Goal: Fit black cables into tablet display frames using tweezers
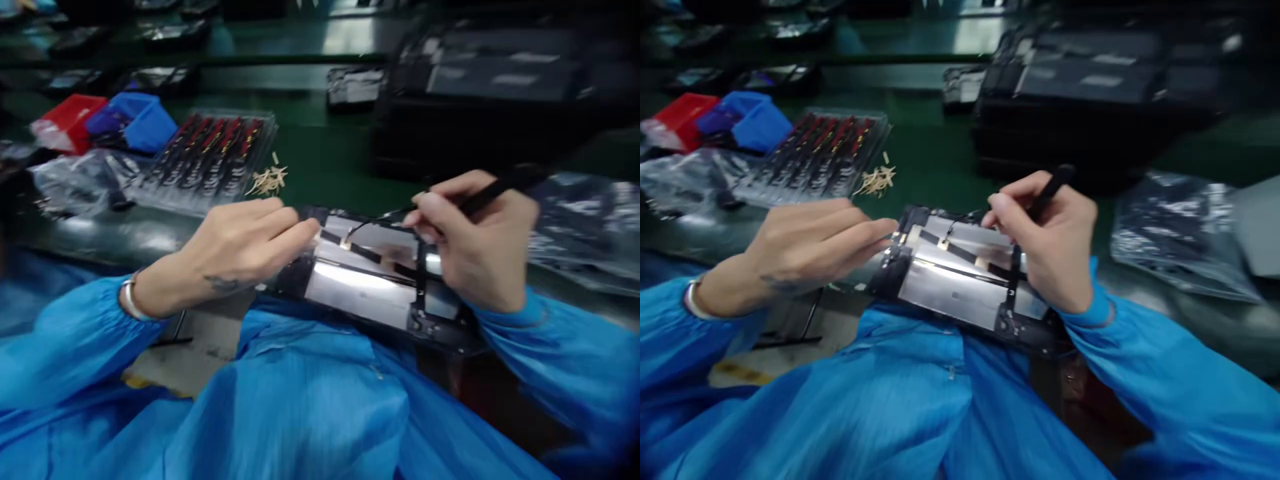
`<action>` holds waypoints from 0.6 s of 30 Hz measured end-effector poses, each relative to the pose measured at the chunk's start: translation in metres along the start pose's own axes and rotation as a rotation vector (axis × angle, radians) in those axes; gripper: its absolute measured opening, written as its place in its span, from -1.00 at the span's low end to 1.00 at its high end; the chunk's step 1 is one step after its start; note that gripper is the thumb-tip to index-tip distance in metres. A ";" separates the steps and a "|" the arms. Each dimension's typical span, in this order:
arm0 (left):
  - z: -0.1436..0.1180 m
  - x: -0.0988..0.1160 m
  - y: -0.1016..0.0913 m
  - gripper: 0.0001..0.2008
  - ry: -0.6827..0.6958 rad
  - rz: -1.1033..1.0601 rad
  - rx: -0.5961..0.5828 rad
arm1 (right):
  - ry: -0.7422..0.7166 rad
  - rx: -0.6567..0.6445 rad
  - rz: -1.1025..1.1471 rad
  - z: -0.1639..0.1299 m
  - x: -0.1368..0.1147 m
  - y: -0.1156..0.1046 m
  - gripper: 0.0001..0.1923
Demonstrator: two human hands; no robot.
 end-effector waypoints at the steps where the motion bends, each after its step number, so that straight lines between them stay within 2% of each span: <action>1: 0.022 0.002 0.006 -0.75 0.051 0.040 0.044 | -0.007 0.027 0.026 0.001 -0.001 0.000 -0.89; 3: 0.059 0.008 0.021 -0.67 0.109 0.095 0.086 | -0.007 0.053 0.080 0.002 0.001 0.001 -0.90; 5: 0.083 0.013 0.034 -0.62 0.119 0.110 0.102 | 0.010 0.047 0.097 0.003 0.003 0.003 -0.91; 7: 0.094 0.017 0.042 -0.61 0.117 0.094 0.112 | 0.022 0.037 0.110 0.002 0.005 0.002 -0.90; 11: 0.095 0.013 0.047 -0.65 0.069 0.013 0.109 | 0.022 0.009 0.160 0.001 0.003 0.001 -0.87; 14: 0.093 -0.003 0.044 -0.73 -0.047 -0.173 0.181 | -0.006 0.019 0.123 0.004 0.000 -0.001 -0.83; 18: 0.088 -0.028 0.050 -0.79 -0.371 -0.689 0.193 | -0.037 -0.062 -0.067 0.007 -0.003 0.003 -0.84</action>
Point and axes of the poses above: each hand's wrist, its own z-axis towards the middle knuckle, its own y-axis out of the palm, x = y × z, the point moved 7 cm from there along z, towards the middle knuckle, and after that the axes turned 9 degrees about x, right-handed, at the moved point
